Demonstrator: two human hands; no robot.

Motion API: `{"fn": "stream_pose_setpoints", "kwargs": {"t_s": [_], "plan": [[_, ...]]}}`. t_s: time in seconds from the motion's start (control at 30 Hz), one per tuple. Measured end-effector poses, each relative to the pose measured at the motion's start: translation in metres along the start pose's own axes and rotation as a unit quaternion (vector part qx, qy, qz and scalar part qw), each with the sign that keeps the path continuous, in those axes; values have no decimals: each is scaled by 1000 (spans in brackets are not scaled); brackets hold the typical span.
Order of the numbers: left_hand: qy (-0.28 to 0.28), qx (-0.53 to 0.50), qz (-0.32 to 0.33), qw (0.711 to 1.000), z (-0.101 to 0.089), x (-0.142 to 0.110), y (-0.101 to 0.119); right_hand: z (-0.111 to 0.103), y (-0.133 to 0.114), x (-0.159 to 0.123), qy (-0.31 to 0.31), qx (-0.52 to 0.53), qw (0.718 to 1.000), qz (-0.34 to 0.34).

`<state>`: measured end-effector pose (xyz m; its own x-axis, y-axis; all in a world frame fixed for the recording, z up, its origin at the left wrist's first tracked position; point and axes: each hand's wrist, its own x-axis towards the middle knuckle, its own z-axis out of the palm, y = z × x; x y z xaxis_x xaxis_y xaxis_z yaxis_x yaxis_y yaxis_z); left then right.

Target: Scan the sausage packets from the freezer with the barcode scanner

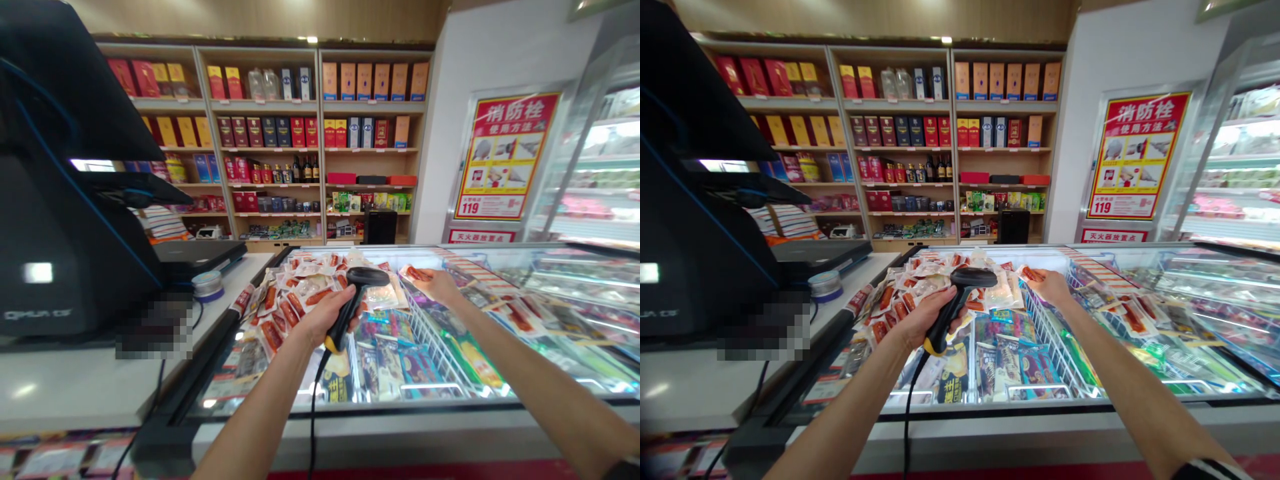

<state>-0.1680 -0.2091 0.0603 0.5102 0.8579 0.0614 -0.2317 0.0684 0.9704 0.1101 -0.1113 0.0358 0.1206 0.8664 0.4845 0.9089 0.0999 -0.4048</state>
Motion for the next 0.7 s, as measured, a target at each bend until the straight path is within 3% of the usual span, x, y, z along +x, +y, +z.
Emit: {"fn": "stream_pose_setpoints", "kwargs": {"t_s": [0.33,0.5,0.7], "plan": [[-34,-66,-31,997,0,3,-3,4,-4,4,8,47,999,12],[-7,-113,-51,992,4,9,-5,9,-8,0,49,92,993,47],[21,-107,-49,993,-1,8,-3,20,-15,5,54,83,993,68]]}}
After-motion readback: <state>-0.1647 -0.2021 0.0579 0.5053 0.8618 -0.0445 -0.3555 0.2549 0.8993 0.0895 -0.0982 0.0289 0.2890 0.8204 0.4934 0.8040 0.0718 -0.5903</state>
